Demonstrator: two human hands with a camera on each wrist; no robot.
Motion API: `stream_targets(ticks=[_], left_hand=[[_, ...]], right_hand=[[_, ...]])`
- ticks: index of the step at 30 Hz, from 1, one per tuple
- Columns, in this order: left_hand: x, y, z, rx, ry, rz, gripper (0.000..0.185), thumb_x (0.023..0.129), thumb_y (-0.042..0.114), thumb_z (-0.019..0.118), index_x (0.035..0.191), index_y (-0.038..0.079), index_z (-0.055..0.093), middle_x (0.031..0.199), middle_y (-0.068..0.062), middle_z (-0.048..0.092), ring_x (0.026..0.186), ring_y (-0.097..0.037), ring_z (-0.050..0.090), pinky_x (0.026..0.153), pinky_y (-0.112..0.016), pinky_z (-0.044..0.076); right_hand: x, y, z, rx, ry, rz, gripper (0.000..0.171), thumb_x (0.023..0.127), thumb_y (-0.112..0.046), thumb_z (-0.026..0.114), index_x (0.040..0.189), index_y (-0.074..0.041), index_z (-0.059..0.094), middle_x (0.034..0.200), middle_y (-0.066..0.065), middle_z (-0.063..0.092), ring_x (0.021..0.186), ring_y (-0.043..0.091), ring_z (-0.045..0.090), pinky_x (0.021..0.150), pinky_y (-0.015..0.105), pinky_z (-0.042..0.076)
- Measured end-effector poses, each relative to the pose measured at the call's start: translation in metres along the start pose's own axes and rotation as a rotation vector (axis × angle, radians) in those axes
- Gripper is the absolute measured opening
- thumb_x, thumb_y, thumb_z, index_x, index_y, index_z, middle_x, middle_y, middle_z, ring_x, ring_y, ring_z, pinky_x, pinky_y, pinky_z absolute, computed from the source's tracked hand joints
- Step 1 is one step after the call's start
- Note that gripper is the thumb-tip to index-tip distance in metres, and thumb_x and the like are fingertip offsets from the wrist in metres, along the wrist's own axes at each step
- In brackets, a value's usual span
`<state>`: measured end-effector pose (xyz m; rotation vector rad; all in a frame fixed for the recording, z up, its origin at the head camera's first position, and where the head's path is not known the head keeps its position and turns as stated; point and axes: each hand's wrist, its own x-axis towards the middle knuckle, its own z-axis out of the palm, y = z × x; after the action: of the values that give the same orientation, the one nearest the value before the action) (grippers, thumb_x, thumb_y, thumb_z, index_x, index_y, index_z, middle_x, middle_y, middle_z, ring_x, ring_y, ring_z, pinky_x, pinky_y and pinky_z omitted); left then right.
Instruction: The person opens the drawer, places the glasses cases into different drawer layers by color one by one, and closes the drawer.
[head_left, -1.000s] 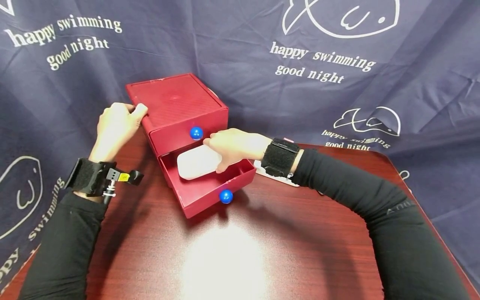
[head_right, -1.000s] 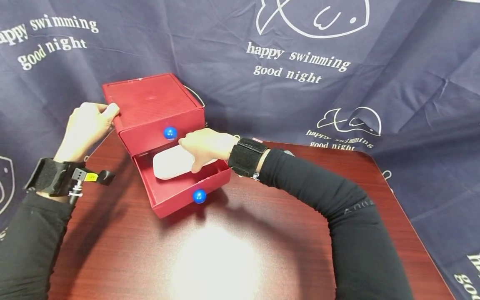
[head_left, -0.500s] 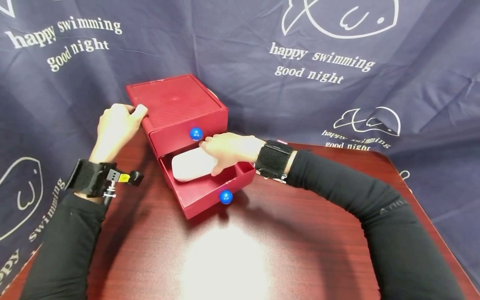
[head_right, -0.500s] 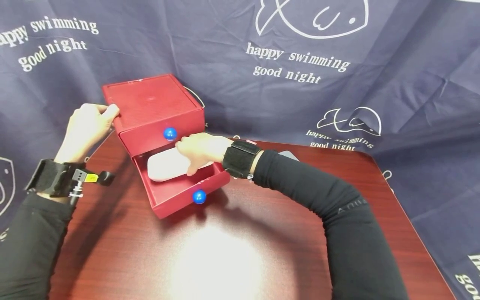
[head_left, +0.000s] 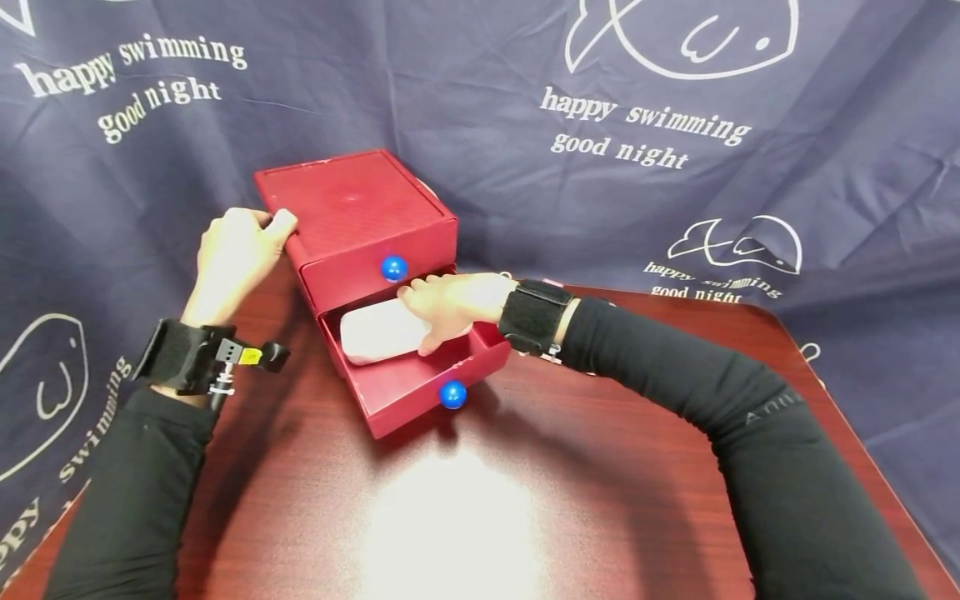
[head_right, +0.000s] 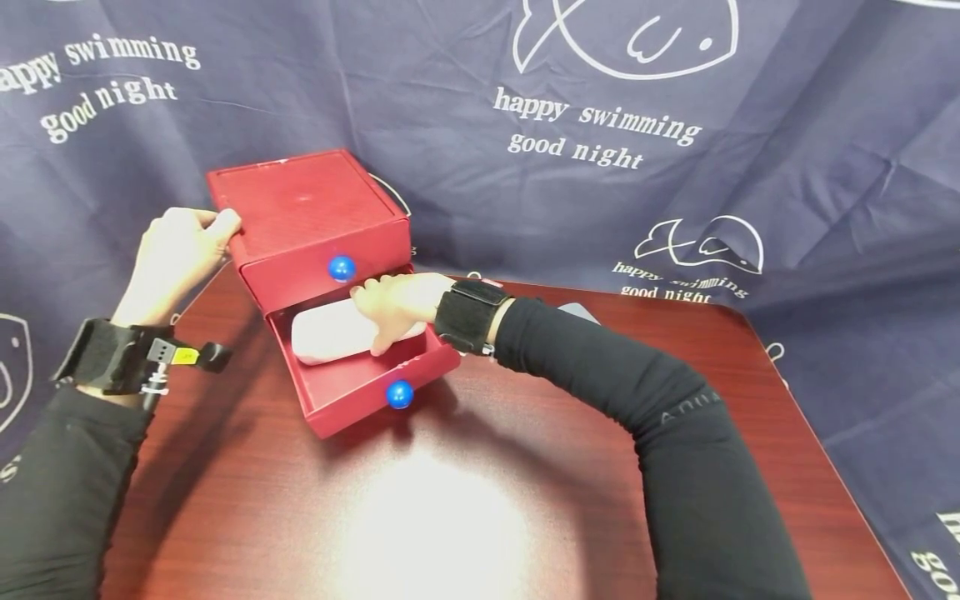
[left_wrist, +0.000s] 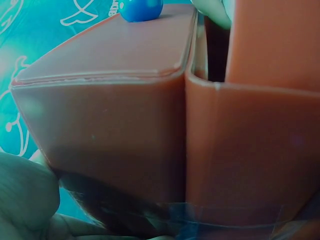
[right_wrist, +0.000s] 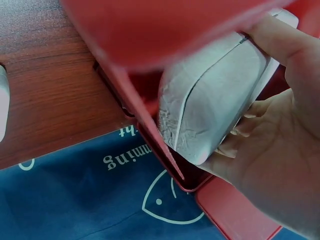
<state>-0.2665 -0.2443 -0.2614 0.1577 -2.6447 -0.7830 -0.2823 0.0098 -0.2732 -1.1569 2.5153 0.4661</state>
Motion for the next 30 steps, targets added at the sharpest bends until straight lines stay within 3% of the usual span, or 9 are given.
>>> stream_targets(ticks=[16, 30], left_hand=[[-0.002, 0.000, 0.001, 0.001, -0.005, -0.006, 0.052, 0.095, 0.040, 0.041, 0.055, 0.009, 0.051, 0.053, -0.008, 0.046, 0.072, -0.039, 0.054, 0.062, -0.041, 0.035], [0.000, 0.000, 0.001, -0.002, 0.001, -0.004, 0.052, 0.095, 0.041, 0.041, 0.055, 0.010, 0.052, 0.054, -0.008, 0.049, 0.071, -0.038, 0.055, 0.061, -0.041, 0.035]], right_hand=[[0.005, -0.001, 0.002, -0.009, -0.014, -0.007, 0.090, 0.090, -0.049, 0.070, 0.157, -0.006, 0.028, 0.147, 0.012, 0.048, 0.136, 0.029, 0.048, 0.115, 0.043, 0.039], [0.014, -0.003, 0.006, -0.175, 0.038, -0.006, 0.089, 0.093, -0.049, 0.067, 0.158, -0.004, 0.027, 0.149, 0.014, 0.049, 0.131, 0.032, 0.054, 0.107, 0.045, 0.048]])
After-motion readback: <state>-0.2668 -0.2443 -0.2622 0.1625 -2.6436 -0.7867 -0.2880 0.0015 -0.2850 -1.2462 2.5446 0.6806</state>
